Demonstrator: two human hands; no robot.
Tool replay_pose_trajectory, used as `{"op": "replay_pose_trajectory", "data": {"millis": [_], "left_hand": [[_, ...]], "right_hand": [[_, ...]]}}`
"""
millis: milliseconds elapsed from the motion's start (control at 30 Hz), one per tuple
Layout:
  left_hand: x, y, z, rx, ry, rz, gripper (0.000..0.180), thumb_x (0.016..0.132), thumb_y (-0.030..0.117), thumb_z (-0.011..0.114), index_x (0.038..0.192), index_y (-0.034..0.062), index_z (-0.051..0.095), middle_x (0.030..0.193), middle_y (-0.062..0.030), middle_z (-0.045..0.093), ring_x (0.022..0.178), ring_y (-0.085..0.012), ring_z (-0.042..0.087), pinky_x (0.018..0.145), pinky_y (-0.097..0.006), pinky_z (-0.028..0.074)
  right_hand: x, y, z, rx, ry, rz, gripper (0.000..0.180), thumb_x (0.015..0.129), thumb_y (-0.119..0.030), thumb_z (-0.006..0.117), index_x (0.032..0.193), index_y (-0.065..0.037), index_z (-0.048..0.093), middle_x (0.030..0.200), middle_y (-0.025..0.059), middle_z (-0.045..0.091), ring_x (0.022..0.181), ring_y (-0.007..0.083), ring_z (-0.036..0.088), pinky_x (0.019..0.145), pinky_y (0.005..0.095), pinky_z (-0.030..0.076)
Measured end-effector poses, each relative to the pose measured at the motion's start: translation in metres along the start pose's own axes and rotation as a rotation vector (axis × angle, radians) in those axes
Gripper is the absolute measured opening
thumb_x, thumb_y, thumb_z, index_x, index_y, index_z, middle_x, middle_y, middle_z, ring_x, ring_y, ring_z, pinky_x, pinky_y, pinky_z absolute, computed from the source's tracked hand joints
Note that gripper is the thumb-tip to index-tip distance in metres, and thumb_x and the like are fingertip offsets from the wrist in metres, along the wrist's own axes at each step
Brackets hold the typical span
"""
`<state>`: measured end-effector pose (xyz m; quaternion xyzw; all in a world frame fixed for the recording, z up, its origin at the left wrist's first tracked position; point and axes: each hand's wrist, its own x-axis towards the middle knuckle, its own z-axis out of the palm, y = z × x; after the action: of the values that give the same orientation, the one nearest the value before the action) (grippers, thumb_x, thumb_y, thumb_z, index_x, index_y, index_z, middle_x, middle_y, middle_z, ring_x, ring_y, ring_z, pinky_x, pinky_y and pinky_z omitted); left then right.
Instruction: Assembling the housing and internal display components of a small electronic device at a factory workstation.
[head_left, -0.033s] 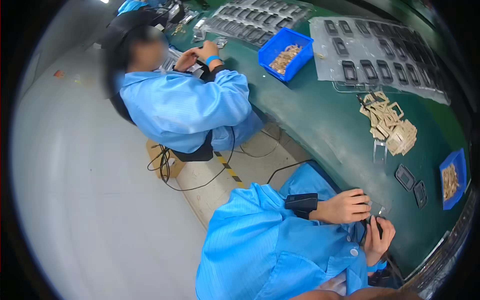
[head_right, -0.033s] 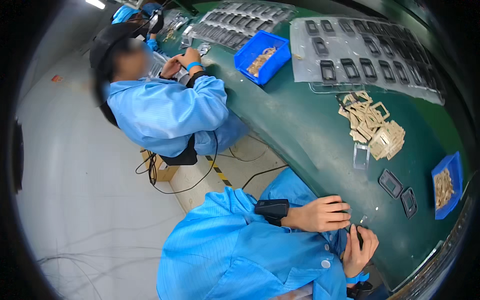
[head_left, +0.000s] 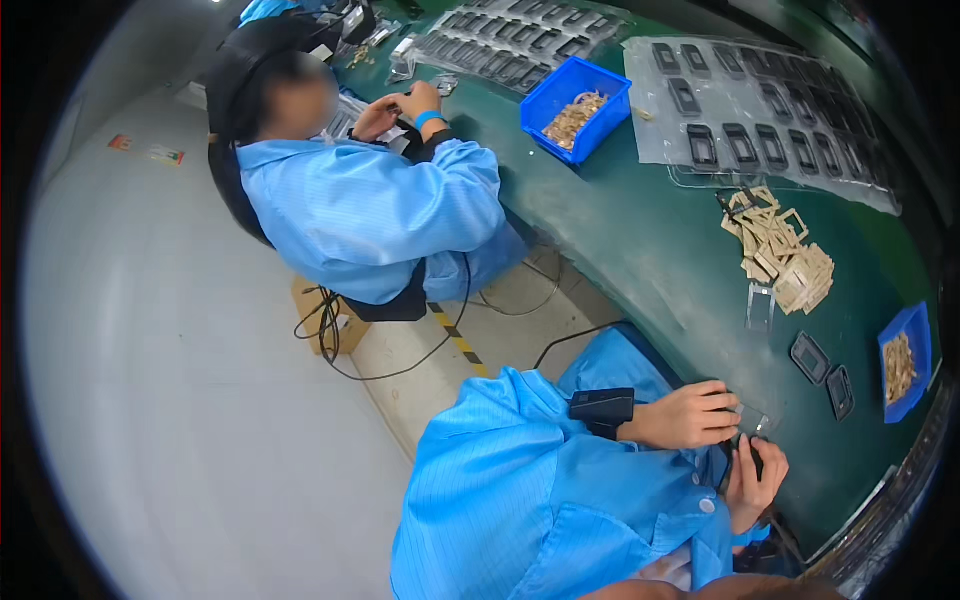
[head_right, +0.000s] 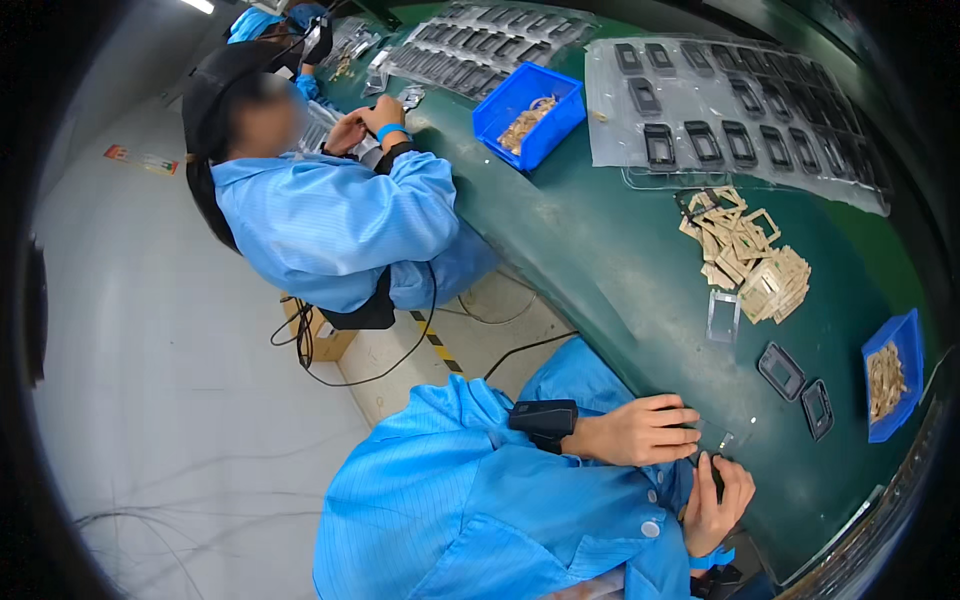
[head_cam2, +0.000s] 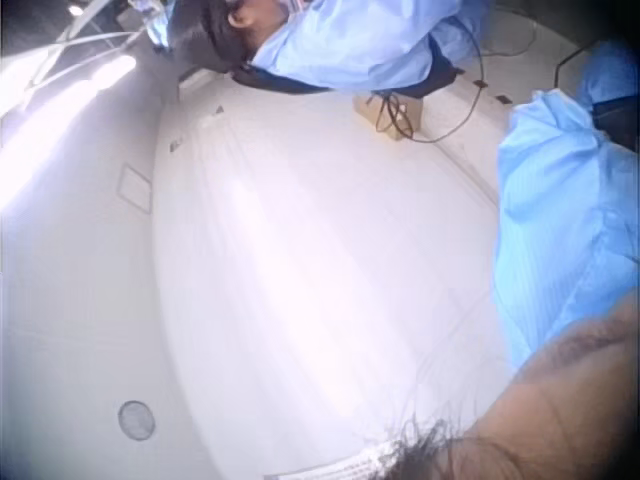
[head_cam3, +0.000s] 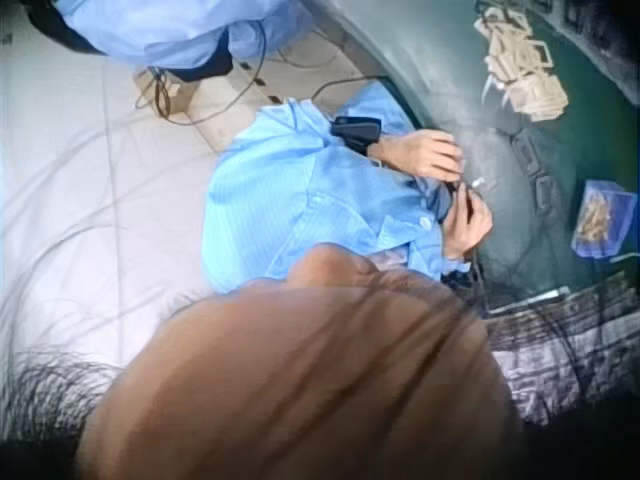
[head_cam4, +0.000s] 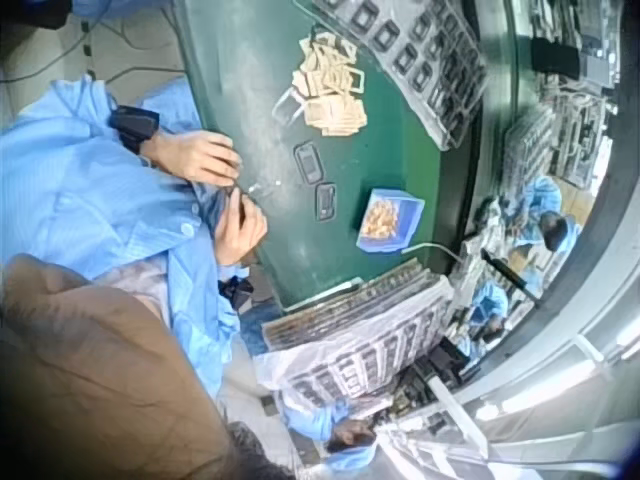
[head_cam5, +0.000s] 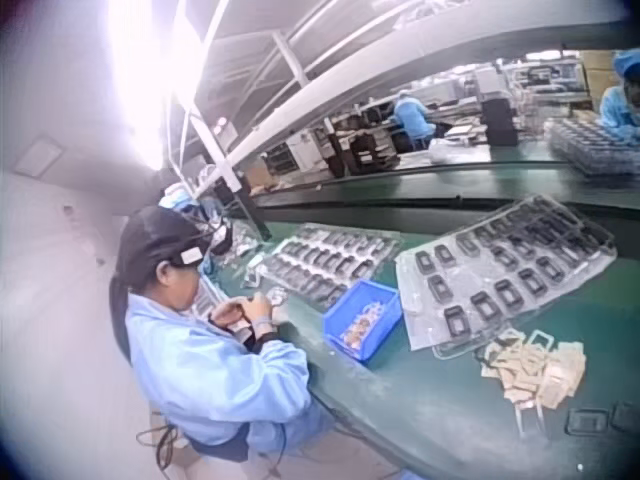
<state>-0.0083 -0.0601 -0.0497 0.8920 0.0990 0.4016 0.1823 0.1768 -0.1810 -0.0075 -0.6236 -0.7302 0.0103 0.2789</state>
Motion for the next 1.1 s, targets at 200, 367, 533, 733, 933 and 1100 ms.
{"op": "replay_pose_trajectory", "data": {"millis": [200,367,533,733,933,1100], "left_hand": [[-0.010,-0.005,-0.005,0.027,0.054,0.026,0.022,0.079,0.008,0.066,0.097,-0.0032,0.069,0.104,-0.0132,0.068,0.105,-0.0330,0.065,0.092,-0.044,0.054],[-0.007,0.001,-0.005,0.026,0.012,0.011,0.025,0.078,0.007,0.066,0.098,-0.0069,0.068,0.101,-0.0154,0.067,0.103,-0.0320,0.066,0.092,-0.042,0.056],[-0.002,0.007,-0.001,0.002,0.012,0.023,0.031,0.077,0.008,0.065,0.103,-0.0089,0.068,0.103,-0.0161,0.067,0.104,-0.0314,0.066,0.093,-0.042,0.056],[-0.002,-0.002,-0.016,0.001,-0.112,0.039,0.037,0.076,0.006,0.069,0.111,-0.0072,0.068,0.117,-0.0189,0.068,0.106,-0.0328,0.068,0.093,-0.043,0.056],[0.011,-0.003,-0.034,-0.038,-0.163,-0.027,0.030,0.070,-0.001,0.074,0.100,-0.0051,0.074,0.105,-0.0157,0.073,0.094,-0.0305,0.070,0.080,-0.038,0.059],[0.014,-0.004,-0.019,-0.080,-0.107,-0.144,0.025,0.072,-0.012,0.075,0.096,-0.0057,0.073,0.103,-0.0152,0.073,0.100,-0.0317,0.071,0.084,-0.038,0.059]], "right_hand": [[0.002,0.000,0.012,0.027,0.062,-0.003,0.025,0.079,0.000,0.078,0.104,-0.002,0.074,0.101,0.0122,0.064,0.094,0.0329,0.060,0.086,0.0455,0.047],[0.004,-0.005,0.008,0.092,0.042,0.071,0.026,0.077,0.003,0.079,0.103,-0.002,0.074,0.100,0.0114,0.064,0.094,0.0320,0.060,0.084,0.0447,0.047],[-0.002,-0.011,0.003,0.070,0.043,0.156,0.026,0.076,0.002,0.079,0.101,-0.001,0.074,0.099,0.0106,0.064,0.095,0.0318,0.059,0.084,0.0432,0.048],[0.015,-0.017,0.003,0.132,0.065,0.255,0.031,0.070,-0.005,0.083,0.100,-0.005,0.075,0.102,0.0095,0.067,0.098,0.0321,0.062,0.088,0.0416,0.050],[0.010,-0.009,0.000,0.214,0.108,0.262,0.032,0.072,-0.007,0.083,0.102,-0.005,0.074,0.101,0.0066,0.068,0.096,0.0273,0.063,0.083,0.0384,0.051],[-0.001,-0.008,0.001,0.208,0.183,0.299,0.031,0.072,-0.009,0.084,0.102,-0.005,0.074,0.100,0.0059,0.068,0.095,0.0260,0.064,0.081,0.0382,0.050]]}}
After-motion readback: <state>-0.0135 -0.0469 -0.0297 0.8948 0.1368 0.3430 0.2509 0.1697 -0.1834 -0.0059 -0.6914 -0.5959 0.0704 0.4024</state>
